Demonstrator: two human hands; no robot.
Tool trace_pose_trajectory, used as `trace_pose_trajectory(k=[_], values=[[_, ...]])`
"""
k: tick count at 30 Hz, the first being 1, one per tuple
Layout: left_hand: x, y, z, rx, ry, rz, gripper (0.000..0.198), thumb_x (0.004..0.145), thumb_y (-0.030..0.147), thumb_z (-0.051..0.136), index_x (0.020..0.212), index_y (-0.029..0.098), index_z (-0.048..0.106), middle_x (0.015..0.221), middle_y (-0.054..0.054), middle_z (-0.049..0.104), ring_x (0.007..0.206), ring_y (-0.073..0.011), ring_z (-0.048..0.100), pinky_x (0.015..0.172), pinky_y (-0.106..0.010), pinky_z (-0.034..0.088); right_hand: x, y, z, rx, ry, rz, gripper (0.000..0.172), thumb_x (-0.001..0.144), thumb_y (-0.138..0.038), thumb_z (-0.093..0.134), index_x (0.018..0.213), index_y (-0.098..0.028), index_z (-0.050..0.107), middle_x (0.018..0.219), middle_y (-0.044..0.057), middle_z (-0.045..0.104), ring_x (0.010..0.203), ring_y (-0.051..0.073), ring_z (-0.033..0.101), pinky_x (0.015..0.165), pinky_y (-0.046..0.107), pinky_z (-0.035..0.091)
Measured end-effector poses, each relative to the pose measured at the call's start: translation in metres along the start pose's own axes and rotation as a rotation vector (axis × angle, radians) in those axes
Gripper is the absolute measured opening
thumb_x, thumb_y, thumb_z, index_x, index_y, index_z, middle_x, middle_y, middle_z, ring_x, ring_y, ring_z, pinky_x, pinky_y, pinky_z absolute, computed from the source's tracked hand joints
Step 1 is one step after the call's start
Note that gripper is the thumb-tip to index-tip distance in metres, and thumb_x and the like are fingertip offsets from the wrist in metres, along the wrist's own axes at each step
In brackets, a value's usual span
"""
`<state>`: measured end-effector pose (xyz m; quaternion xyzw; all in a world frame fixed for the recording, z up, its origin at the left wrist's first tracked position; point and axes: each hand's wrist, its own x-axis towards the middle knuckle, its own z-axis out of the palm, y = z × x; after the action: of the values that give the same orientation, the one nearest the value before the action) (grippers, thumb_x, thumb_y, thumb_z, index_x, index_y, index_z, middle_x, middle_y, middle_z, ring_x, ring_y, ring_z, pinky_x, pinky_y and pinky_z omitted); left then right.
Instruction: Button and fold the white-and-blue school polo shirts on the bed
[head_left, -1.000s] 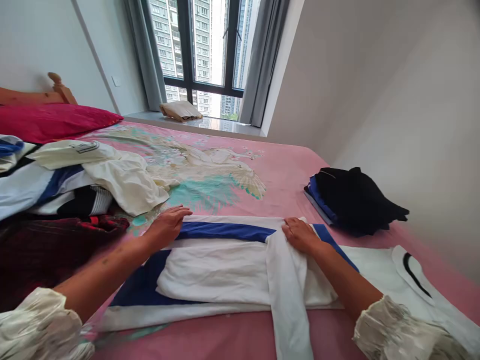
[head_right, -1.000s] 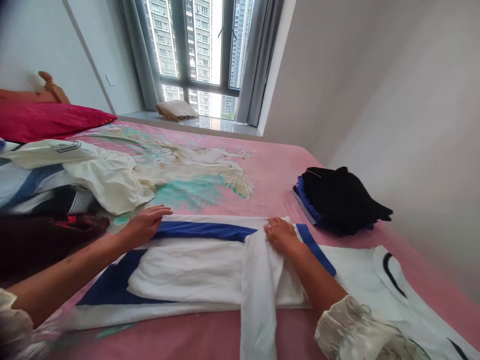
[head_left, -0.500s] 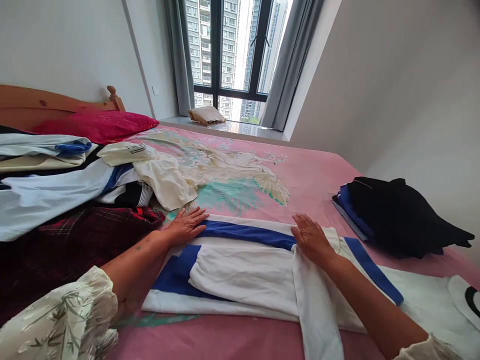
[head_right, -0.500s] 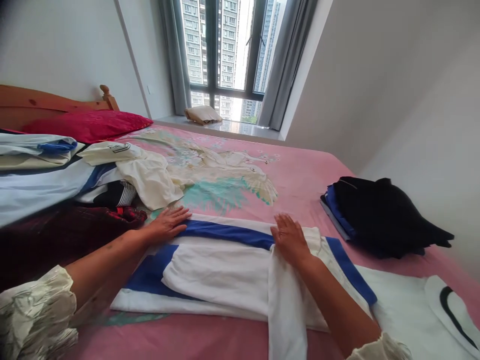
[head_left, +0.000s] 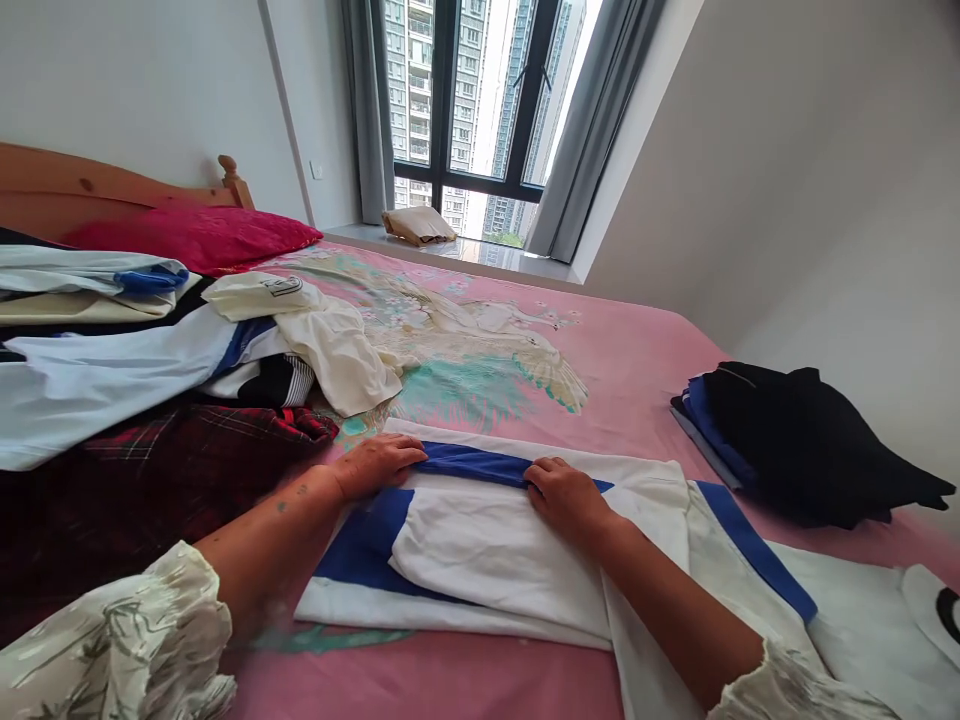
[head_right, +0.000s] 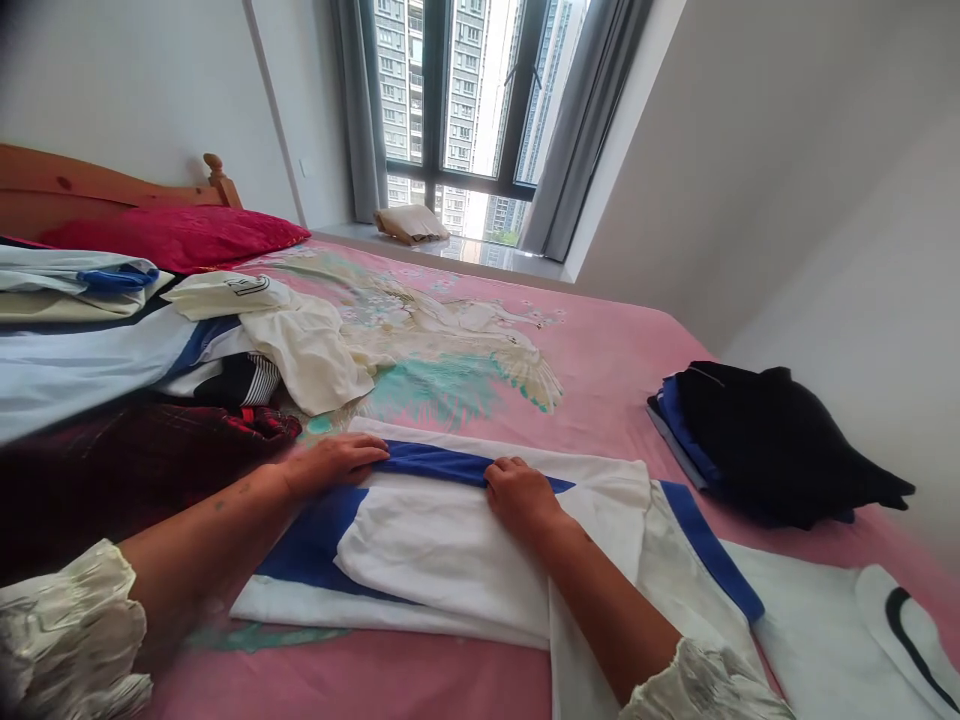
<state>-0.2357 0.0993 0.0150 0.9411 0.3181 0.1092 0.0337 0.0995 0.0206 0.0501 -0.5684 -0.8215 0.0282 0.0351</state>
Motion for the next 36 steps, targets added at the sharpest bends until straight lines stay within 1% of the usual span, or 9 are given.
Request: trace_pose_trajectory(k=[7,12,19,23,25,28,31,34,36], values=[[-0.002,-0.002,-0.023,-0.075,0.018,-0.107,0.031,0.069,0.009,0.049,0.080,0.024,0.074,0.108,0.000,0.071,0.108,-0.0167,0.061,0.101,-0.028,0.042,0.004,0.001,-0.018,-0.019,-0.078,0.062,0.022,0.088,-0.022,0.044,0.077,-0.019,0.064,0.089,0.004,0.065,0.085,0.016,0.059,0.064,0.023,0.037],[0.041,0.045,-0.018,-0.165,-0.007,-0.192,0.043,0.088,0.019,0.035,0.122,0.027,0.060,0.126,-0.002,0.062,0.119,-0.0147,0.054,0.105,-0.030,0.037,0.031,-0.024,-0.006,0.150,0.044,0.031,0.029,0.092,-0.020,0.037,0.108,-0.020,0.061,0.112,0.005,0.063,0.103,0.015,0.057,0.086,0.023,0.040],[0.038,0.034,0.012,-0.077,-0.210,-0.570,0.081,0.079,0.072,0.035,0.146,0.026,0.028,0.155,-0.005,0.015,0.144,-0.0306,0.007,0.108,-0.063,-0.010,0.035,-0.004,0.043,0.157,-0.226,0.193,0.061,0.094,-0.047,0.027,0.149,-0.021,0.019,0.156,0.001,0.009,0.143,0.020,0.006,0.115,0.044,0.003],[0.037,0.020,0.008,-0.116,-0.161,-0.671,0.081,0.079,0.073,0.033,0.144,0.026,0.031,0.155,-0.007,0.016,0.143,-0.0296,0.012,0.110,-0.061,0.000,0.040,0.004,0.036,0.263,-0.248,0.209,0.064,0.093,-0.050,0.029,0.148,-0.019,0.022,0.155,0.003,0.012,0.143,0.020,0.007,0.115,0.045,0.004],[0.031,0.015,0.002,-0.102,-0.124,-0.705,0.078,0.081,0.068,0.035,0.144,0.022,0.033,0.154,-0.012,0.020,0.142,-0.0326,0.015,0.109,-0.063,0.011,0.032,0.006,0.020,0.397,-0.113,0.210,0.062,0.093,-0.048,0.030,0.144,-0.014,0.033,0.151,0.009,0.027,0.140,0.020,0.021,0.115,0.042,0.013],[0.007,0.007,-0.013,-0.048,-0.046,-0.725,0.071,0.083,0.056,0.040,0.140,0.012,0.039,0.149,-0.020,0.031,0.139,-0.0351,0.023,0.107,-0.058,0.022,-0.016,0.013,-0.004,0.581,0.296,0.231,0.054,0.091,-0.048,0.033,0.127,-0.014,0.053,0.135,0.012,0.051,0.128,0.021,0.042,0.109,0.038,0.029],[-0.025,0.004,-0.031,-0.003,0.022,-0.678,0.060,0.081,0.044,0.047,0.130,0.009,0.050,0.141,-0.019,0.045,0.135,-0.0315,0.034,0.110,-0.047,0.026,-0.108,0.021,-0.010,0.627,0.539,0.382,0.046,0.086,-0.055,0.043,0.114,-0.022,0.060,0.126,0.009,0.056,0.115,0.026,0.051,0.097,0.041,0.042],[-0.044,0.023,-0.045,0.008,0.151,-0.536,0.046,0.080,0.040,0.051,0.117,0.015,0.060,0.128,-0.015,0.057,0.123,-0.0296,0.048,0.106,-0.044,0.035,-0.209,0.023,0.016,0.625,0.637,0.793,0.047,0.081,-0.061,0.048,0.108,-0.024,0.059,0.116,0.010,0.059,0.096,0.028,0.059,0.079,0.041,0.050],[-0.043,0.053,-0.051,-0.012,0.237,-0.397,0.036,0.080,0.039,0.052,0.108,0.019,0.063,0.117,-0.012,0.062,0.113,-0.0275,0.054,0.101,-0.043,0.039,-0.260,0.016,0.043,0.599,0.663,0.878,0.045,0.083,-0.060,0.045,0.104,-0.022,0.058,0.110,0.012,0.061,0.095,0.029,0.059,0.079,0.043,0.050]])
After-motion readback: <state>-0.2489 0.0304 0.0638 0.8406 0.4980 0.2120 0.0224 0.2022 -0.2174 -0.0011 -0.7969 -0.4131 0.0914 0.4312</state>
